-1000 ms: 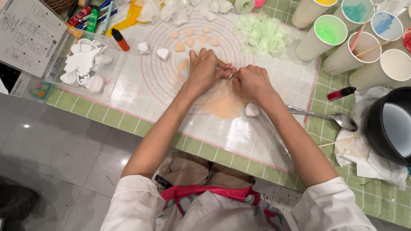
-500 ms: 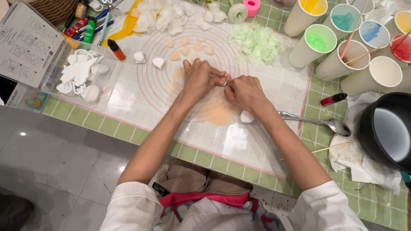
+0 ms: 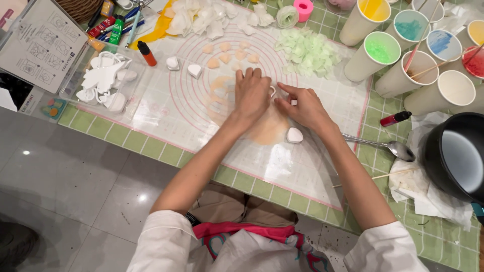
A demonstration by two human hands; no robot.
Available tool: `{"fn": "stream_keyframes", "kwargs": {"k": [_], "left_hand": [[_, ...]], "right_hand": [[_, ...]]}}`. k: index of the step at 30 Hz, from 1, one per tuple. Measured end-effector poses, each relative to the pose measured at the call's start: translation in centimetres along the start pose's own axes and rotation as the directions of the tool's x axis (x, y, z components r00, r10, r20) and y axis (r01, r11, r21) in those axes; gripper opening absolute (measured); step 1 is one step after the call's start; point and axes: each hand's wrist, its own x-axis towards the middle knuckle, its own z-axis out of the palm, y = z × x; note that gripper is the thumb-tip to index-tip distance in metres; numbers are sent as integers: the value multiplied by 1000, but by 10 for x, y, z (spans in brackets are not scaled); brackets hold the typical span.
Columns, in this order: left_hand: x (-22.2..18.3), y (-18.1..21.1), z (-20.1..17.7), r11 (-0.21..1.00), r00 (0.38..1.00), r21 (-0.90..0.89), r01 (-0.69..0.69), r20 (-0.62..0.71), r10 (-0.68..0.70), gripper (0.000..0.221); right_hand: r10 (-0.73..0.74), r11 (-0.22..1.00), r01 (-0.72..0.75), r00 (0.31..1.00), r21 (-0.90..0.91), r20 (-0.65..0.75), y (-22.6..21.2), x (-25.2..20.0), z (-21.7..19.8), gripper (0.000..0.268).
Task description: Using a heart-shaped cutter to cut out pieces of wax and shaping them by hand to create flower petals.
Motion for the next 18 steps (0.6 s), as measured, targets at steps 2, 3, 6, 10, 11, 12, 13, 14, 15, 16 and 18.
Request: {"fn": "stream_keyframes", "kwargs": {"k": [2, 3, 6, 10, 11, 12, 13, 14, 15, 16, 18], "left_hand": [[-1, 10, 3, 999, 1000, 24, 23, 5, -23, 18], [0, 14, 4, 998, 999, 49, 41, 10, -42, 18], [6, 20, -8, 997, 996, 27, 77, 37, -78, 29], [11, 8, 13, 996, 997, 46, 76, 30, -78, 26], [10, 6, 18, 995, 997, 63, 78, 24, -79, 19], [10, 3, 24, 994, 997, 79, 79, 18, -81, 12], [10, 3, 24, 994, 997, 78, 79, 19, -81, 12], [10, 2, 24, 994, 997, 81, 72, 22, -74, 11], [12, 2, 23, 994, 998, 85, 63, 22, -65, 11], [11, 2, 20, 994, 998, 85, 62, 20, -64, 11], [10, 3, 15, 996, 1000, 83, 17, 23, -19, 14]], "right_hand": [[8, 1000, -8, 1000, -17, 6, 0, -1, 0, 51], [17, 999, -17, 1000, -32, 8, 0, 0, 0, 55], [16, 996, -12, 999, -89, 49, 0, 3, -1, 58], [14, 996, -7, 997, -94, 75, 3, 7, 1, 64], [24, 995, -17, 997, -98, 75, 3, 6, 1, 66], [35, 994, -27, 997, -102, 75, 3, 6, 2, 69], [36, 994, -29, 997, -102, 75, 3, 5, 2, 69], [43, 994, -35, 997, -105, 71, 2, 4, 3, 69], [47, 993, -39, 997, -109, 66, 1, 4, 2, 70], [46, 993, -39, 997, -110, 64, 1, 4, 3, 70], [36, 993, -29, 998, -111, 56, 2, 4, 3, 71]]}}
